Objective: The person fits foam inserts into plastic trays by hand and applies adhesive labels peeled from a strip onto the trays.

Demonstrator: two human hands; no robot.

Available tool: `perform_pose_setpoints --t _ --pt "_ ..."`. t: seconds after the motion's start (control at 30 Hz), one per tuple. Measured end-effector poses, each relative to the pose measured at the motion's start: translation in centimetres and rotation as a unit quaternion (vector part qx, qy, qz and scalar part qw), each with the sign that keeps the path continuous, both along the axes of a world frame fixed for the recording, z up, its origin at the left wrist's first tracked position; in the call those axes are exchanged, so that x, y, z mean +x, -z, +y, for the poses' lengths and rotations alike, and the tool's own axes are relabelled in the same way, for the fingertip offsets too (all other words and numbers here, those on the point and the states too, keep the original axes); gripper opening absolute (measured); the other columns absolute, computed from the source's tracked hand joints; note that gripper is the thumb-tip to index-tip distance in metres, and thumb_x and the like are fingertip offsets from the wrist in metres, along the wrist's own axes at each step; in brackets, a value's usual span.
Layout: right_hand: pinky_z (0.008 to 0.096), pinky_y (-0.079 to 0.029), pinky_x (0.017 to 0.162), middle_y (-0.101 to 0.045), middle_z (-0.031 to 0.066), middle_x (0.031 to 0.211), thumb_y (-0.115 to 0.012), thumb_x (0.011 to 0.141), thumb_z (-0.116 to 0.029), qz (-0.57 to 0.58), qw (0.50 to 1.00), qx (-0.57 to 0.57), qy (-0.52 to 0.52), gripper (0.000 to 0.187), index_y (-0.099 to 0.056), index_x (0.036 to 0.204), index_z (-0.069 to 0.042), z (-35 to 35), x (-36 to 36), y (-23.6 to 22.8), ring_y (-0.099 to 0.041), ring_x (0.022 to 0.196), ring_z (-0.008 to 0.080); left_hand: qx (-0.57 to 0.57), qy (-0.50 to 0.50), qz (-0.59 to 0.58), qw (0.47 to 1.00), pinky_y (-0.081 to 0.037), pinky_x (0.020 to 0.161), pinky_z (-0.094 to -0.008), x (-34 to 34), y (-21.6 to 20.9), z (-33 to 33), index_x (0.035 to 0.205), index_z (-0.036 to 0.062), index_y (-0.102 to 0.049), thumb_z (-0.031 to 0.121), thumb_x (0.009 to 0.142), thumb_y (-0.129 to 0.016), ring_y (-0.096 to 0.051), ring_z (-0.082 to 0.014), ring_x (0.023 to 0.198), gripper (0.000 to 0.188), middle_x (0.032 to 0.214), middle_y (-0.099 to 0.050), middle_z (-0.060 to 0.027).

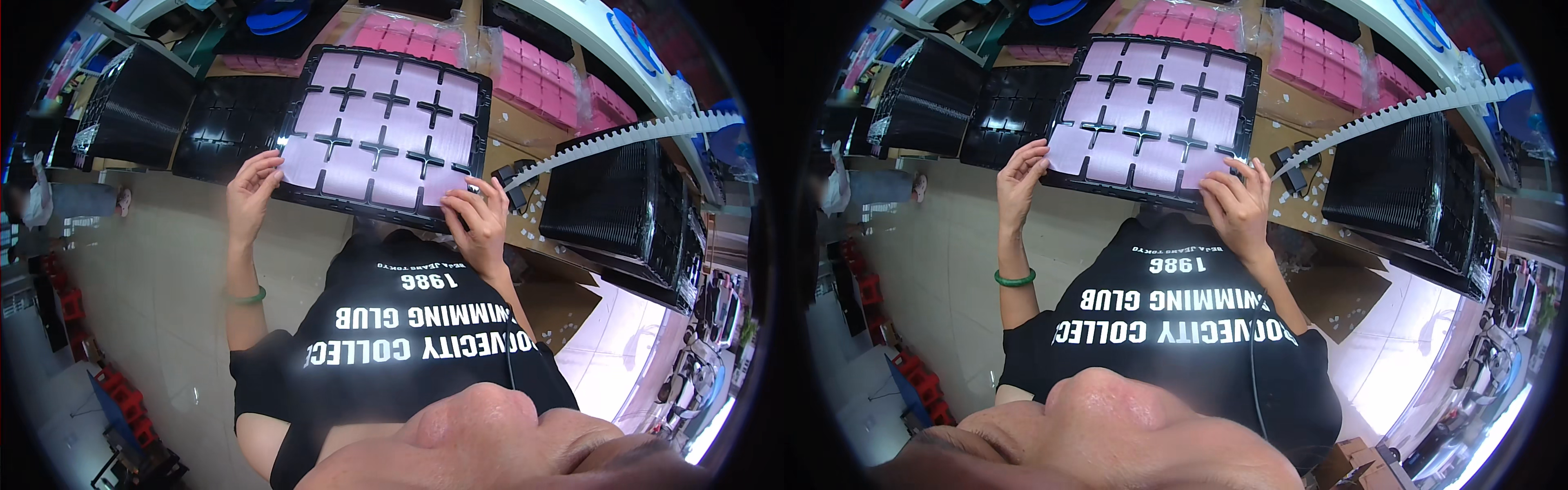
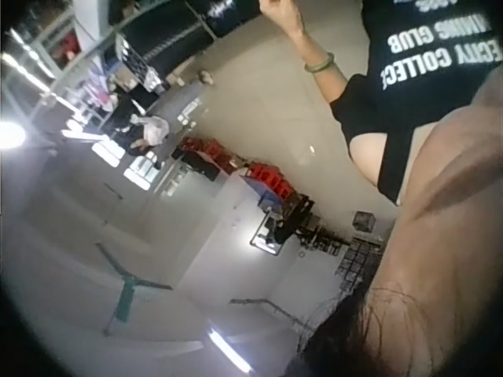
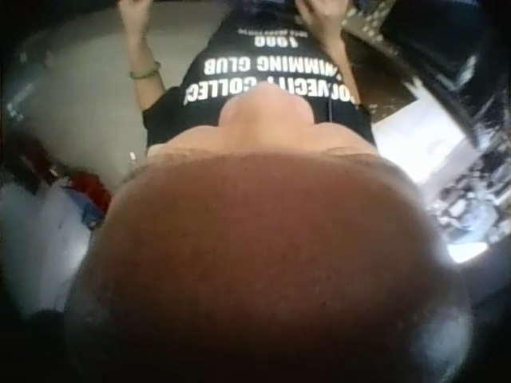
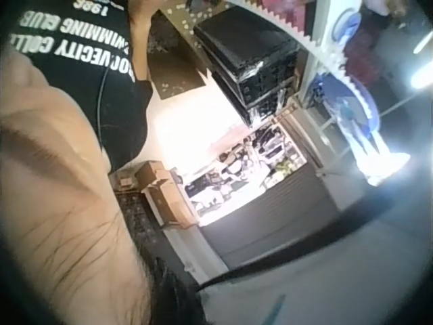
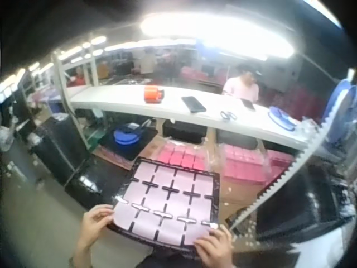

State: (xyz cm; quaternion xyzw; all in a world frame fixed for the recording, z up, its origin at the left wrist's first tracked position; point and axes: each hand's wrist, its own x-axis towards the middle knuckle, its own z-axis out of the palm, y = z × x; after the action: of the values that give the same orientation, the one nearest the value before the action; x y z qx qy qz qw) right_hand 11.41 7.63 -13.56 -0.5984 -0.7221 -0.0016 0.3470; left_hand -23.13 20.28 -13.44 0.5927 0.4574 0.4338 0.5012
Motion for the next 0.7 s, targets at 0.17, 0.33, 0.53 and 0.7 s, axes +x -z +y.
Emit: perform_pose_setpoints --t 0.17,0.33,0.53,0.7 --pt "0.0506 -0.027 0.108 -0.066 -0.0003 0.093 -0.075 0.075 -0.017 -0.009 0.999 -0.031 -0.019 0.014 -0.069 0.087 -0.011 -0.1 0.2 0.6 -0.055 0.112 0.0242 0.024 -0.028 0.039 0.999 -0.049 0.077 -0.0207 -0.1 0.6 0.2 0.105 -0.0014 -0.068 0.002 0.088 -0.062 -0.06 -0.0104 0.089 0.018 0.117 -0.06 -0.0084" --pt "0.0504 -0.027 0.108 -0.067 0.0 0.095 -0.076 0.075 -0.02 -0.007 0.998 -0.047 -0.032 0.018 -0.07 0.089 -0.011 -0.2 0.3 0.4 -0.055 0.113 0.0236 0.097 -0.063 0.184 0.976 -0.049 0.069 -0.0219 0.8 0.2 0.1 0.1 0.0007 -0.071 0.004 0.085 -0.065 -0.061 -0.01 0.078 0.016 0.107 -0.065 -0.007" --pt "0.0517 -0.027 0.108 -0.067 0.0015 0.093 -0.075 0.076 -0.018 -0.003 0.999 -0.039 -0.031 0.014 -0.07 0.086 -0.01 -0.1 0.1 0.1 -0.056 0.111 0.0246 0.13 -0.053 0.245 0.959 -0.05 0.066 -0.0235 1.2 0.7 -0.3 0.098 -0.0008 -0.071 0.003 0.083 -0.065 -0.064 -0.0146 0.074 0.016 0.108 -0.066 -0.0095" --pt "0.0518 -0.027 0.108 -0.067 0.0013 0.093 -0.075 0.076 -0.016 0.001 0.999 -0.035 -0.024 0.013 -0.07 0.085 -0.009 -0.5 -0.1 -0.1 -0.055 0.112 0.0246 0.146 -0.042 0.276 0.949 -0.052 0.069 -0.0276 1.4 0.4 -0.6 0.097 -0.0019 -0.07 0.003 0.082 -0.066 -0.066 -0.0197 0.078 0.016 0.11 -0.065 -0.0116"
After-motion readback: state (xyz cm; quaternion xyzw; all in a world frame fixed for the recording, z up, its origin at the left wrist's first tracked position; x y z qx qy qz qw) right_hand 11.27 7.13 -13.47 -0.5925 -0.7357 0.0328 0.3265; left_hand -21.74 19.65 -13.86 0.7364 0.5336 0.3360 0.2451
